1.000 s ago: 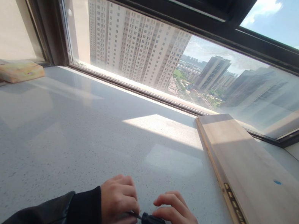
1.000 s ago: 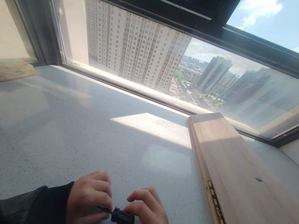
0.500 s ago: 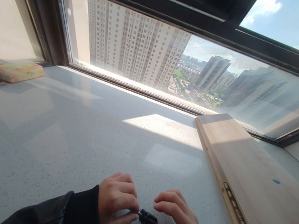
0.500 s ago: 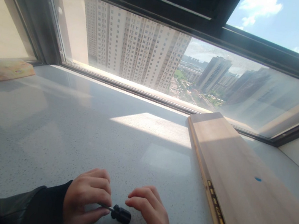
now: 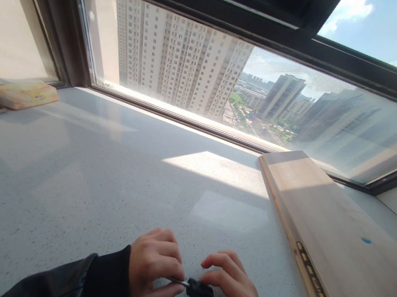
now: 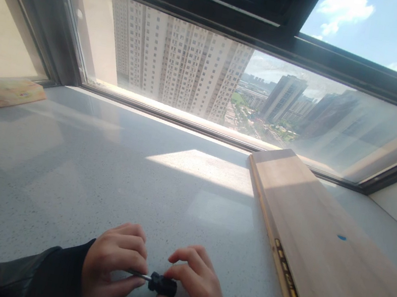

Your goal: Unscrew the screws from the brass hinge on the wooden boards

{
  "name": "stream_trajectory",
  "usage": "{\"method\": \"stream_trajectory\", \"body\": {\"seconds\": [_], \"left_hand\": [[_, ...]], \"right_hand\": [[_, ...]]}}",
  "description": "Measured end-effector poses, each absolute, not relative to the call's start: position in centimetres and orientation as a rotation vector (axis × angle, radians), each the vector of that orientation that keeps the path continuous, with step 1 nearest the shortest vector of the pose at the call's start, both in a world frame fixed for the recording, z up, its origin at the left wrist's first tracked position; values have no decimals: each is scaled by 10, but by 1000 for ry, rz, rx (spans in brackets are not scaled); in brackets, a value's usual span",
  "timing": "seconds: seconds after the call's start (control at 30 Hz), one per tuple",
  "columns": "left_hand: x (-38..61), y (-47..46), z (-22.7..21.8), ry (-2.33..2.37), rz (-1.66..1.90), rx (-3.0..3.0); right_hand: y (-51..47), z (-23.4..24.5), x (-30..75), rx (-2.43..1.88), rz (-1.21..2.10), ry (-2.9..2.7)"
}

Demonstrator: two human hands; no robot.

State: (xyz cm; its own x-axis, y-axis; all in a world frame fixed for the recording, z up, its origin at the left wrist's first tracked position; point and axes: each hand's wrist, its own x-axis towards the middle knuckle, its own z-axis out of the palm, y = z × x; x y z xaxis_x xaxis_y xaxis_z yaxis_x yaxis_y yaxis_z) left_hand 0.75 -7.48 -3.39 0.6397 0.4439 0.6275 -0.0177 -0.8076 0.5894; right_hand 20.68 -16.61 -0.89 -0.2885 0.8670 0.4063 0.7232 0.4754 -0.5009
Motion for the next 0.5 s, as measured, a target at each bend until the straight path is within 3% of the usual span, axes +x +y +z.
{"method": "stream_trajectory", "body": {"seconds": [0.5], "left_hand": [[5, -72, -39, 353, 915, 2369]], "right_hand": [[-166, -8, 206, -1196, 276, -2038]]}}
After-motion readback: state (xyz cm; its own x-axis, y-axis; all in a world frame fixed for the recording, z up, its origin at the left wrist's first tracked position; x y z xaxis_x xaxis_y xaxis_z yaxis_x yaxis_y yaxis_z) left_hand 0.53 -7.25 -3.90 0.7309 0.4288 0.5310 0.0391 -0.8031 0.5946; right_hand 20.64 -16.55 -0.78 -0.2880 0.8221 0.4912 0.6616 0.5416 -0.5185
